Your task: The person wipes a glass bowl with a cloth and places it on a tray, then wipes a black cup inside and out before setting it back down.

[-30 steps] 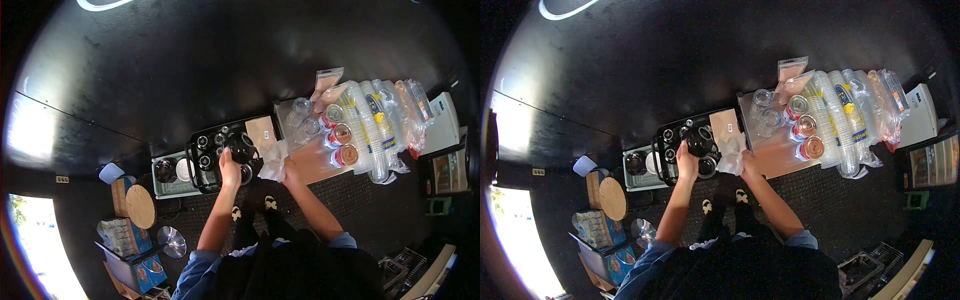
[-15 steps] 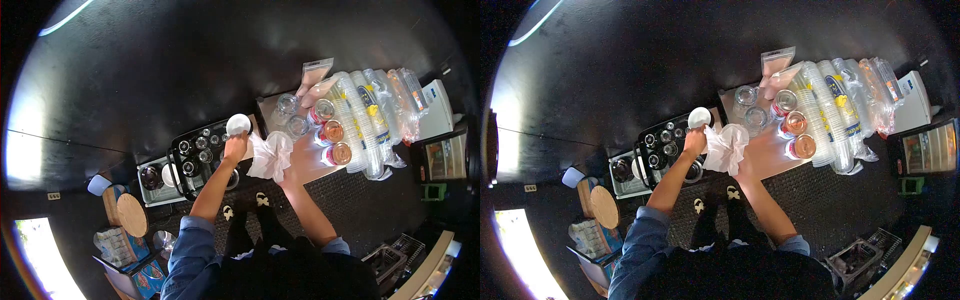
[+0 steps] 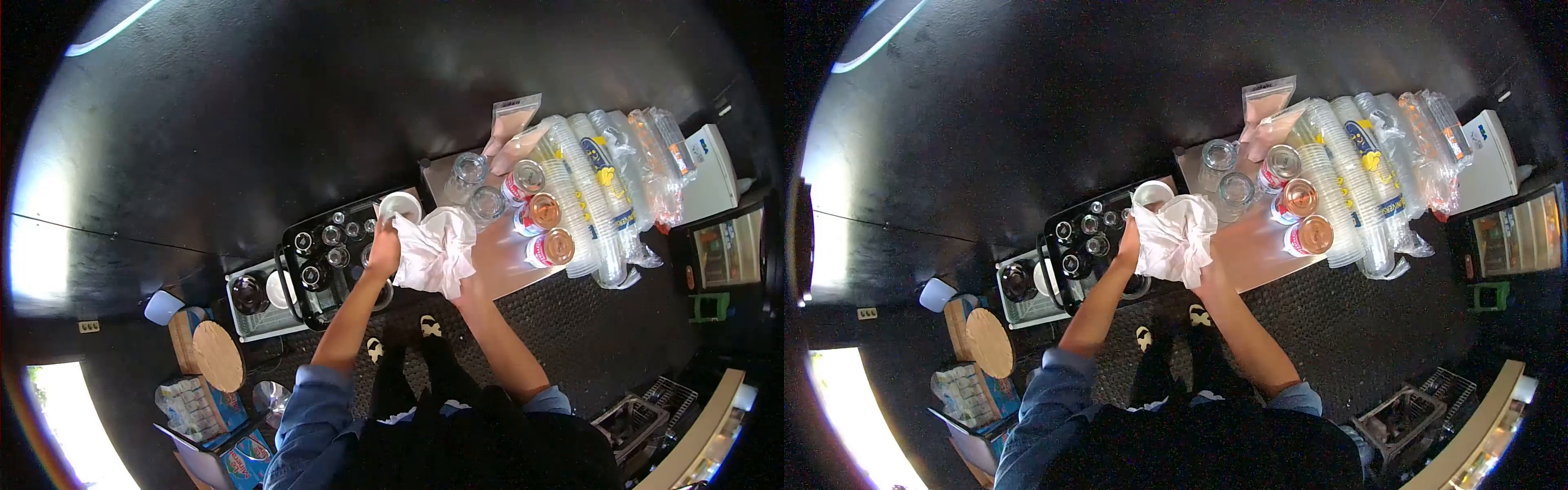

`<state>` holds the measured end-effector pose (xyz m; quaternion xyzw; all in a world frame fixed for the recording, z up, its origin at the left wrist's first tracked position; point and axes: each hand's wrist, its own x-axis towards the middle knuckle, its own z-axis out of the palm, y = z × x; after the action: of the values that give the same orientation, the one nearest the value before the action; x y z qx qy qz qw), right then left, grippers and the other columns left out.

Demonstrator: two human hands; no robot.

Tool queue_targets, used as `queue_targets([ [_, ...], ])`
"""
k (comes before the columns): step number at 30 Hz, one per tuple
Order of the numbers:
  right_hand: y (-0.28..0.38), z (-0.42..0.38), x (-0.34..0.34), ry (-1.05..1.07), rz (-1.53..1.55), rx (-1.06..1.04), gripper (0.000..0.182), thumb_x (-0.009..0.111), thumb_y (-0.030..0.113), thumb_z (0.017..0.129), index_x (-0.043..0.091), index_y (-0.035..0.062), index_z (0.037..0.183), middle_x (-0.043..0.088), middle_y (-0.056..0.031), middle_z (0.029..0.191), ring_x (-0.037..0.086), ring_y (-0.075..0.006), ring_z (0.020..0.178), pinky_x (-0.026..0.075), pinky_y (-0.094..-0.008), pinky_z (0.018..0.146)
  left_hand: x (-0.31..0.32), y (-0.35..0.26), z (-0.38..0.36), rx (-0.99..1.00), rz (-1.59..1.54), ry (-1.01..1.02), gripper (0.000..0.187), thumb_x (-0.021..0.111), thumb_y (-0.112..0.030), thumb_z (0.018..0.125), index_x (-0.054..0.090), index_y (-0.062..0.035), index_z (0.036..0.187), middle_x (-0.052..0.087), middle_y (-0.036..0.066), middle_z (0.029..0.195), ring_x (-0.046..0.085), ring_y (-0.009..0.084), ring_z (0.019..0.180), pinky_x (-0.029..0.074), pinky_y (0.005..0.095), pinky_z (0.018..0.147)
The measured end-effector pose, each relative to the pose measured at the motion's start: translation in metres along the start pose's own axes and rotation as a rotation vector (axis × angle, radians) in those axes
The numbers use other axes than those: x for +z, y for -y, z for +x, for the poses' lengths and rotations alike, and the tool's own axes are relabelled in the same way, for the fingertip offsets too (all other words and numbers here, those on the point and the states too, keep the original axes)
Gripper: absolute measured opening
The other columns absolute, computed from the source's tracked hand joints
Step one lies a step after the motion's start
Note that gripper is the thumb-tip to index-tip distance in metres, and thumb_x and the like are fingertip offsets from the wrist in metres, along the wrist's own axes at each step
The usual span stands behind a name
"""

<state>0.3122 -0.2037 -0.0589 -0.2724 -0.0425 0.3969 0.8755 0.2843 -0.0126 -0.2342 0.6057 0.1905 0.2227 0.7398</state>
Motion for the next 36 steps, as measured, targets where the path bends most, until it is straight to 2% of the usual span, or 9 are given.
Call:
queue_targets([
  [2,-0.001,0.002,0.004,-0.046,0.010,0.001,0.048,0.040,0.031,0.093,0.030,0.0044,0.132,0.042,-0.0128,0.127,0.045,-0.0238,0.115,0.038,-0.0385,0.098,0.046,-0.136,-0.030,0.044,0.432,-0.107,0.031,0.045,-0.022,0.087,0.059,0.0008,0.103,0.058,0.021,0.102,0.049,0.0275,0.109,0.033,0.0340,0.095],
  [4,-0.004,0.004,0.015,0.021,0.137,0.040,0.047,0.042,0.029,0.092,0.030,0.0039,0.131,0.045,-0.0136,0.125,0.048,-0.0247,0.112,0.039,-0.0384,0.097,0.044,-0.160,-0.050,-0.104,-0.279,-0.100,0.052,0.034,-0.042,0.092,0.047,0.0008,0.119,0.052,0.012,0.117,0.047,0.0207,0.109,0.033,0.0320,0.095],
  [6,-0.008,-0.002,0.039,-0.006,0.151,0.049,0.047,0.043,0.029,0.091,0.032,0.0038,0.130,0.046,-0.0136,0.123,0.049,-0.0250,0.110,0.040,-0.0385,0.096,0.038,-0.184,-0.075,-0.173,-0.316,-0.015,0.060,0.033,-0.047,0.091,0.039,0.0031,0.124,0.047,0.011,0.121,0.045,0.0181,0.111,0.032,0.0309,0.096],
  [10,-0.021,-0.006,0.073,-0.057,0.028,0.009,0.052,0.044,0.037,0.090,0.036,0.0041,0.128,0.048,-0.0131,0.122,0.049,-0.0260,0.110,0.038,-0.0398,0.097,0.024,-0.239,-0.110,-0.186,0.068,-0.040,0.016,0.060,-0.012,0.084,0.058,0.0011,0.093,0.059,-0.004,0.079,0.050,0.0037,0.071,0.040,0.0195,0.064],
  [16,-0.009,-0.029,0.113,0.101,0.231,0.443,0.057,0.045,0.041,0.088,0.035,0.0043,0.130,0.049,-0.0086,0.123,0.050,-0.0229,0.109,0.040,-0.0370,0.093,-0.031,-0.288,-0.148,0.018,0.286,-0.106,0.018,0.056,-0.017,0.088,0.056,-0.0004,0.093,0.056,-0.004,0.075,0.046,0.0016,0.065,0.038,0.0185,0.056],
  [20,-0.036,-0.035,0.142,0.195,-0.776,0.066,0.064,0.062,0.003,0.078,0.031,0.0066,0.134,0.049,-0.0072,0.121,0.055,-0.0120,0.097,0.042,-0.0246,0.085,-0.057,-0.327,-0.169,0.129,0.334,-0.188,0.020,0.058,-0.014,0.086,0.051,0.0015,0.096,0.058,0.003,0.080,0.049,0.0049,0.069,0.041,0.0214,0.060],
  [25,-0.059,-0.048,0.186,0.278,-0.849,-0.270,0.052,0.055,0.004,0.084,0.036,0.0049,0.132,0.035,-0.0041,0.138,0.042,-0.0139,0.116,0.031,-0.0276,0.098,-0.105,-0.335,-0.192,0.346,0.467,-0.314,0.056,0.054,-0.006,0.086,0.026,-0.0023,0.134,0.055,0.000,0.075,0.036,-0.0015,0.052,0.026,0.0132,0.045],
  [29,-0.069,-0.063,0.218,0.341,-0.909,0.112,0.040,0.061,0.008,0.080,0.053,0.0036,0.119,0.054,-0.0062,0.120,0.046,-0.0135,0.113,0.034,-0.0276,0.095,-0.118,-0.355,-0.213,0.413,0.481,-0.335,0.054,0.052,-0.003,0.086,0.028,-0.0028,0.134,0.056,0.001,0.090,0.040,0.0010,0.065,0.035,0.0148,0.058],
  [36,-0.099,-0.063,0.230,0.470,-1.182,-0.079,0.038,0.070,0.005,0.071,0.060,0.0023,0.108,0.064,-0.0039,0.091,0.057,-0.0062,0.076,0.046,-0.0209,0.067,-0.161,-0.383,-0.245,0.260,0.636,-0.051,0.035,0.068,-0.009,0.075,0.059,-0.0055,0.108,0.062,0.002,0.086,0.051,0.0038,0.071,0.043,0.0198,0.061],
])
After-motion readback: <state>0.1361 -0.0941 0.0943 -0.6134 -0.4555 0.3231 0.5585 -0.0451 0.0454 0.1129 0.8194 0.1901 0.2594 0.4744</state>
